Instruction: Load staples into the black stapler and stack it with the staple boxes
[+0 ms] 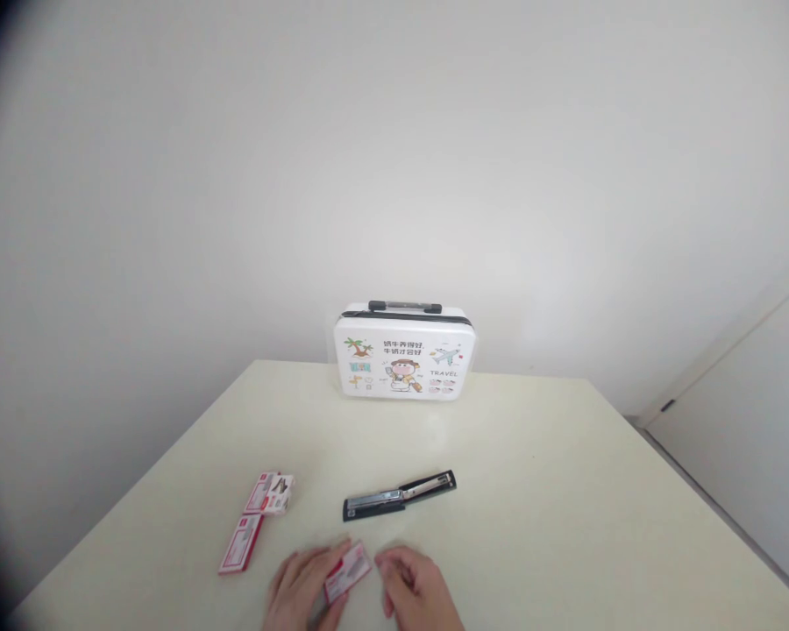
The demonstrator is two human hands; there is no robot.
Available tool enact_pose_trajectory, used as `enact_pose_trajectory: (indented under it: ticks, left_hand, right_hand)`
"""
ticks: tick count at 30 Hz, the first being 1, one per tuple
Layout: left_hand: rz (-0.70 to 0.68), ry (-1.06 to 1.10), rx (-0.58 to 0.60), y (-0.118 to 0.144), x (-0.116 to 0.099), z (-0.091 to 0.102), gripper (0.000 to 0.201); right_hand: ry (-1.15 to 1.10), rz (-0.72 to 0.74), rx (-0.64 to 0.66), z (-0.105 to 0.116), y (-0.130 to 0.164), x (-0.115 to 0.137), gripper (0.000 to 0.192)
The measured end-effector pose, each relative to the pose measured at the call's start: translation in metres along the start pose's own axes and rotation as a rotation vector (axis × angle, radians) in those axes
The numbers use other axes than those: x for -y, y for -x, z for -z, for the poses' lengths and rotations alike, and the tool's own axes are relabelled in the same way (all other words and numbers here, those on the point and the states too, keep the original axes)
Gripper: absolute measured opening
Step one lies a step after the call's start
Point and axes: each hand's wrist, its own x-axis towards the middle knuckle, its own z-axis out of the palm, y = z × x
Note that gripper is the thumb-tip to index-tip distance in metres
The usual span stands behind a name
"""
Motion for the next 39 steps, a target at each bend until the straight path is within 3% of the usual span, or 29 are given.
enact_pose_trajectory:
  ticks: [4,6,10,15,18,20,22,24,29,33,39]
  left_hand:
    - [-0.071,0.241,0.126,-0.031,-0.025,0.002,0.063]
    - [-0.06,0.29,0.158,-0.04,-0.032,0.007,0.059]
    - [-0.021,0.312,0.169,-0.045,-0.033,0.014,0.039]
    - [0.012,0.328,0.158,-0.043,-0.031,0.013,0.048]
    - [0.014,0.332,0.169,-0.043,-0.032,0.012,0.052]
    - [0.01,0.334,0.173,-0.043,-0.032,0.011,0.055]
    - [0.007,0.335,0.169,-0.043,-0.031,0.011,0.056]
    - [0.002,0.333,0.159,-0.043,-0.031,0.01,0.055]
    - [-0.018,0.319,0.146,-0.043,-0.03,0.009,0.05]
    - [-0.012,0.31,0.15,-0.044,-0.03,0.009,0.051]
    - [-0.021,0.314,0.15,-0.043,-0.028,0.008,0.052]
  right_hand:
    - [0.096,0.012,-0.015,0.009,-0.017,-0.001,0.057]
    - [0.141,0.007,-0.042,0.02,-0.021,-0.003,0.055]
    - [0.251,-0.024,-0.116,0.044,-0.017,-0.003,0.053]
    - [0.406,-0.066,-0.207,0.064,0.002,0.01,0.041]
    - [0.6,-0.067,-0.299,0.064,0.01,0.03,0.025]
    - [0.812,-0.013,-0.267,0.056,0.009,0.046,0.018]
    - [0.948,0.087,-0.146,0.045,0.002,0.06,0.016]
    - [0.975,0.166,-0.044,0.034,-0.01,0.069,0.015]
    - [1.0,0.272,0.064,0.02,-0.031,0.074,0.019]
    - [0.936,0.347,0.088,0.032,-0.026,0.075,0.016]
    - [0.814,0.3,-0.036,0.067,-0.006,0.059,0.013]
